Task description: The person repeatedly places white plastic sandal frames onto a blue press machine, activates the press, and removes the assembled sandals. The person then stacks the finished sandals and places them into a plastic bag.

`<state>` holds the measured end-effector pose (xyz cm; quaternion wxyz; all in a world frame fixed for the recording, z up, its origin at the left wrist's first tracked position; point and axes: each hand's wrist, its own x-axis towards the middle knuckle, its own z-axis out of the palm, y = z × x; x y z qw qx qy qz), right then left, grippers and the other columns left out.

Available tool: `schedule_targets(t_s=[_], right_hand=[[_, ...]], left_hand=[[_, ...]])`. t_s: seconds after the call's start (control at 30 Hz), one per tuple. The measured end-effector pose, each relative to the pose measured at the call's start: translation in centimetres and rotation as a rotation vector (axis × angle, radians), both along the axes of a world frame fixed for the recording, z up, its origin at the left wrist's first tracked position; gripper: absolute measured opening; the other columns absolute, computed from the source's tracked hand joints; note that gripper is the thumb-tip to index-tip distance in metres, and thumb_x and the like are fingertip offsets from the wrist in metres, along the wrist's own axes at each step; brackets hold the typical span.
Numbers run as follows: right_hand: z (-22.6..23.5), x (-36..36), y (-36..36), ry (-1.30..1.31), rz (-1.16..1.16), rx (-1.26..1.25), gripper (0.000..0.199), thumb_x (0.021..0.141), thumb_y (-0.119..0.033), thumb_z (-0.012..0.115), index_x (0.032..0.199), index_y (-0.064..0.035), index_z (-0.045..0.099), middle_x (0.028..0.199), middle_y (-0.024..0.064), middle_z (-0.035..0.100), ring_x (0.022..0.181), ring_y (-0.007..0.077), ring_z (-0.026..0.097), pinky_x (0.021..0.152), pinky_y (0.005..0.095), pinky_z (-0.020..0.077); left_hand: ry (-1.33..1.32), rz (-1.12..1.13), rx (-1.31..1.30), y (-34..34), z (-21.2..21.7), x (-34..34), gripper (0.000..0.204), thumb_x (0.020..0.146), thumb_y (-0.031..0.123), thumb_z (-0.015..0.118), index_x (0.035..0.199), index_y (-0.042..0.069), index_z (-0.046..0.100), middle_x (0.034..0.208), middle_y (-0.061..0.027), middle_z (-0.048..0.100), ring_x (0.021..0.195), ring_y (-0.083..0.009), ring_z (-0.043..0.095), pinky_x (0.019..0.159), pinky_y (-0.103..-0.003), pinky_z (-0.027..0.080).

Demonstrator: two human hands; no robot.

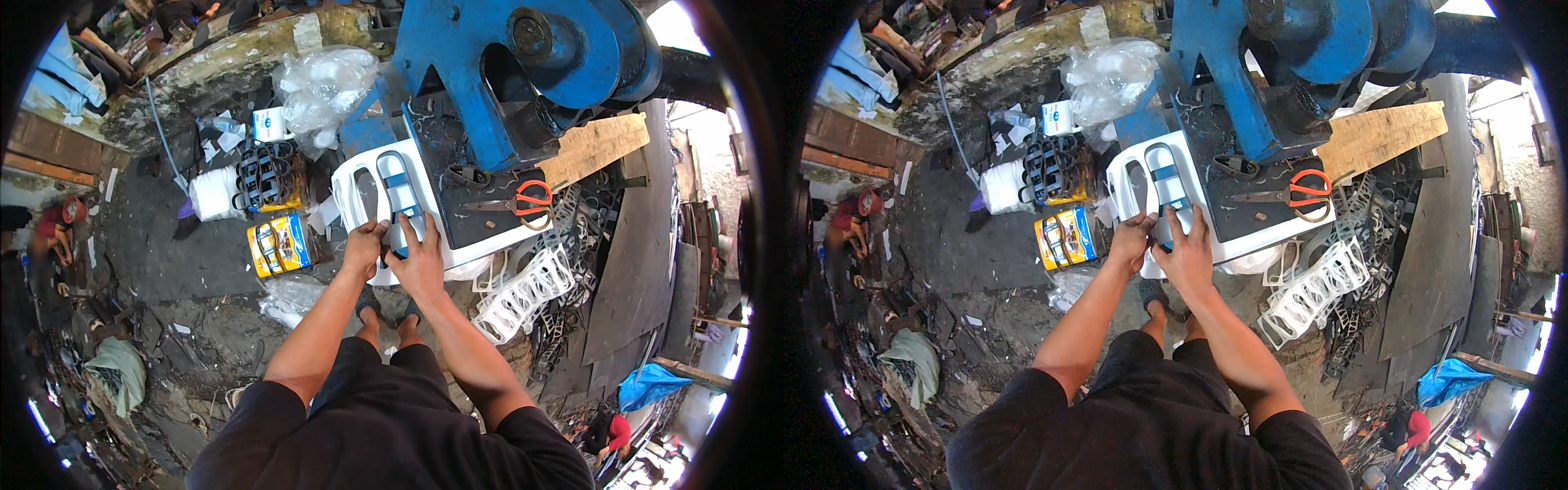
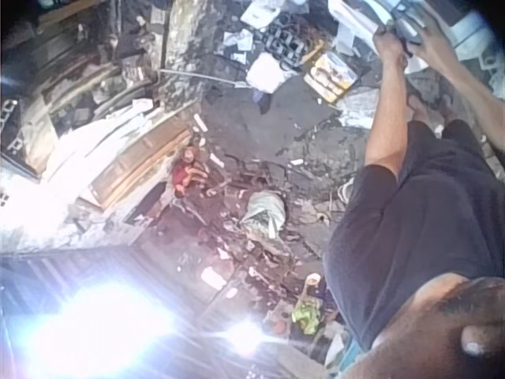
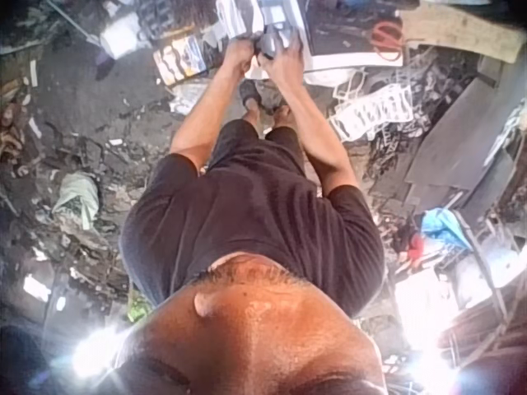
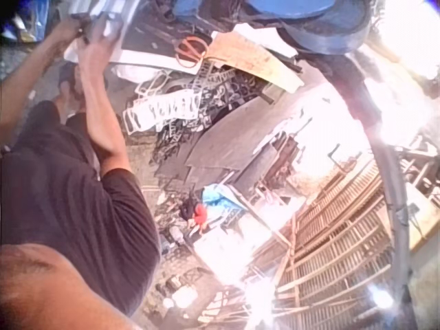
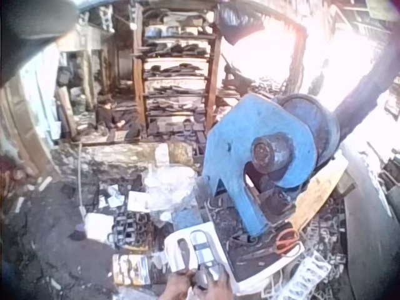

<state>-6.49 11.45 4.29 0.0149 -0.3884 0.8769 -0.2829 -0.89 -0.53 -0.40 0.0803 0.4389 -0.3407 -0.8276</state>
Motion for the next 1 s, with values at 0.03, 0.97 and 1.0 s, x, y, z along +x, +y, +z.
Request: schedule_targets(t_s=[0.03, 0.97, 1.0], right_hand=[[0.1, -0.1, 0.1, -0.002, 0.004, 0.005, 0.071, 0.071, -0.026, 0.076, 0.136, -0.0103, 0.053, 0.138, 0.0301, 0.037, 0.121, 0.0474, 0.046, 0.100, 0.0493, 0.0425], [-4.6, -8.8, 11.3, -1.079, -0.906, -0.838, 0.033, 0.101, -0.028, 0.053, 0.117, 0.0005, 0.048, 0.107, 0.0100, 0.059, 0.092, 0.0209, 0.062, 0.083, 0.0327, 0.0543], [-3.4, -7.4, 10.6, -1.217, -0.929, -0.916, 0.020, 0.100, -0.018, 0.053, 0.110, -0.0006, 0.050, 0.103, 0.0068, 0.057, 0.092, 0.0168, 0.058, 0.081, 0.0317, 0.0517]], left_hand=[[0.005, 0.000, 0.015, 0.0, 0.2, 0.0, 0.024, 0.096, 0.013, 0.061, 0.114, -0.003, 0.062, 0.090, -0.0031, 0.064, 0.072, -0.0115, 0.057, 0.062, -0.027, 0.046], [-0.294, -0.347, -1.184, -0.4, 4.1, -11.3, 0.022, 0.091, 0.014, 0.060, 0.107, 0.000, 0.066, 0.094, -0.0272, 0.067, 0.084, -0.0456, 0.063, 0.080, -0.044, 0.050], [-0.243, -0.152, -1.389, -3.0, 3.8, -12.6, 0.022, 0.091, 0.016, 0.059, 0.107, 0.002, 0.066, 0.098, -0.0263, 0.067, 0.090, -0.0458, 0.063, 0.083, -0.044, 0.050]])
